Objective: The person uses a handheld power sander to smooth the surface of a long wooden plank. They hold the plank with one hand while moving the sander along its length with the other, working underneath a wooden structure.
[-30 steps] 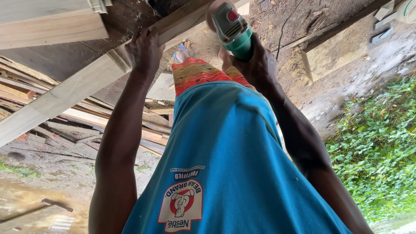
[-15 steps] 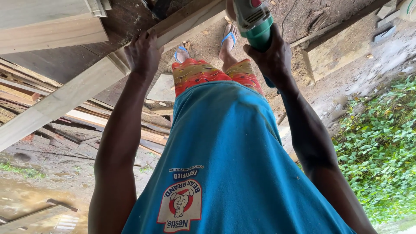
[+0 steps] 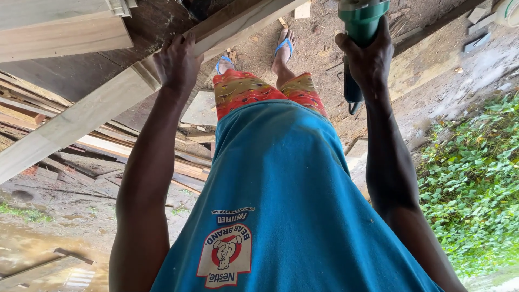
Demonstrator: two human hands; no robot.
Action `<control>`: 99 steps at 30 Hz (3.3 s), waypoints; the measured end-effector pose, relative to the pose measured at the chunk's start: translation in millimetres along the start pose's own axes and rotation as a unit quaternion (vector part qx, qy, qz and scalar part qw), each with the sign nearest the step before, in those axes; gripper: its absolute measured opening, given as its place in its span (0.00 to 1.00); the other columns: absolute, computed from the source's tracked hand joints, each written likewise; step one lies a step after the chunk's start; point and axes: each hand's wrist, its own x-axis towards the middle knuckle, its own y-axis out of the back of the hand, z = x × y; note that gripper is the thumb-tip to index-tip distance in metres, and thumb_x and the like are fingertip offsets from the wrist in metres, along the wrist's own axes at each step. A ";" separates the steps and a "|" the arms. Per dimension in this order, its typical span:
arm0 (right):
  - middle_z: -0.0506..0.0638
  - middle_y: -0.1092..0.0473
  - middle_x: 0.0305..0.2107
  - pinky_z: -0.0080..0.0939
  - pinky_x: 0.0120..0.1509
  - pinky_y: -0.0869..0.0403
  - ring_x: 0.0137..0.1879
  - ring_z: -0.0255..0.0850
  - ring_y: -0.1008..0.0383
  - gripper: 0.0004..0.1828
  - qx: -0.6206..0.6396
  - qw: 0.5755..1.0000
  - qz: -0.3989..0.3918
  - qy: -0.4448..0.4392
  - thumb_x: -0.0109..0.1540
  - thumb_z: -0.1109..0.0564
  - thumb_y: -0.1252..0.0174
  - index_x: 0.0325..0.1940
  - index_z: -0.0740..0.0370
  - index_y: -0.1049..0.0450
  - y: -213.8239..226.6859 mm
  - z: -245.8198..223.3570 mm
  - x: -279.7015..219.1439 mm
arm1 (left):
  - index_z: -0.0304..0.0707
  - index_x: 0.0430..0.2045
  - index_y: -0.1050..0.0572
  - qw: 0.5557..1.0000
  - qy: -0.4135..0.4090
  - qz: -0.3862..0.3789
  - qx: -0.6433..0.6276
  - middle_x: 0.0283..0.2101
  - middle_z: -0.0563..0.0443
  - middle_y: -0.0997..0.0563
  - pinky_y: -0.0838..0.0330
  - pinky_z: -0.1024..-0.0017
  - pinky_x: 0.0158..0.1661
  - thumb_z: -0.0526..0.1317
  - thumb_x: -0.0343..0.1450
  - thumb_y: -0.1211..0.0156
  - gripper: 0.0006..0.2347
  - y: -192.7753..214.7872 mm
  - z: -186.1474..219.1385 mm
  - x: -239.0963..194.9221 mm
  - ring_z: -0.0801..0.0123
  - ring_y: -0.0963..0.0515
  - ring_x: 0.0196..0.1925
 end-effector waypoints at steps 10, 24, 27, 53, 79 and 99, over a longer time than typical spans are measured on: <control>0.54 0.22 0.32 0.62 0.30 0.28 0.32 0.58 0.22 0.33 -0.184 0.970 -0.159 -0.005 0.56 0.31 0.35 0.54 0.49 0.36 -82.1 -52.1 -57.7 | 0.45 0.48 0.21 0.999 0.008 -0.036 0.001 0.40 0.51 0.16 0.21 0.54 0.27 0.51 0.60 0.18 0.25 9.9 4.6 -1.1 0.58 0.15 0.40; 0.49 0.24 0.49 0.65 0.59 0.27 0.56 0.60 0.23 0.37 -0.152 0.963 -0.206 -0.087 0.55 0.35 0.33 0.65 0.36 0.39 -55.9 -56.4 -40.2 | 0.53 0.28 0.23 1.000 0.026 0.015 0.008 0.25 0.60 0.24 0.20 0.59 0.25 0.47 0.59 0.22 0.13 23.9 13.5 1.7 0.64 0.17 0.29; 0.51 0.24 0.48 0.66 0.57 0.28 0.55 0.61 0.24 0.37 -0.151 0.966 -0.188 -0.097 0.55 0.36 0.32 0.64 0.38 0.38 -50.2 -46.7 -39.3 | 0.53 0.29 0.23 0.999 0.012 0.031 -0.007 0.25 0.58 0.24 0.20 0.60 0.25 0.48 0.59 0.22 0.14 3.6 5.6 -1.5 0.62 0.17 0.31; 0.54 0.27 0.33 0.53 0.31 0.34 0.33 0.50 0.31 0.28 -0.092 0.995 -0.019 -0.030 0.57 0.40 0.27 0.49 0.56 0.32 6.5 8.4 2.3 | 0.41 0.42 0.18 0.999 0.006 -0.028 -0.027 0.38 0.47 0.13 0.23 0.70 0.23 0.49 0.63 0.20 0.19 8.0 6.2 0.3 0.66 0.14 0.31; 0.57 0.23 0.38 0.53 0.34 0.28 0.37 0.53 0.24 0.35 -0.112 0.979 -0.157 -0.067 0.55 0.36 0.32 0.59 0.51 0.33 -30.0 -40.7 -24.4 | 0.42 0.37 0.21 0.999 0.018 -0.026 -0.027 0.38 0.47 0.14 0.22 0.62 0.23 0.48 0.59 0.17 0.20 18.9 12.4 4.1 0.59 0.14 0.37; 0.48 0.25 0.36 0.42 0.37 0.25 0.36 0.39 0.27 0.33 0.047 0.998 -0.019 -0.035 0.56 0.39 0.32 0.59 0.55 0.32 -10.6 29.1 -56.6 | 0.43 0.74 0.56 0.998 0.025 -0.050 -0.011 0.74 0.37 0.39 0.44 0.47 0.71 0.69 0.62 0.19 0.56 -11.0 22.9 -1.7 0.49 0.38 0.75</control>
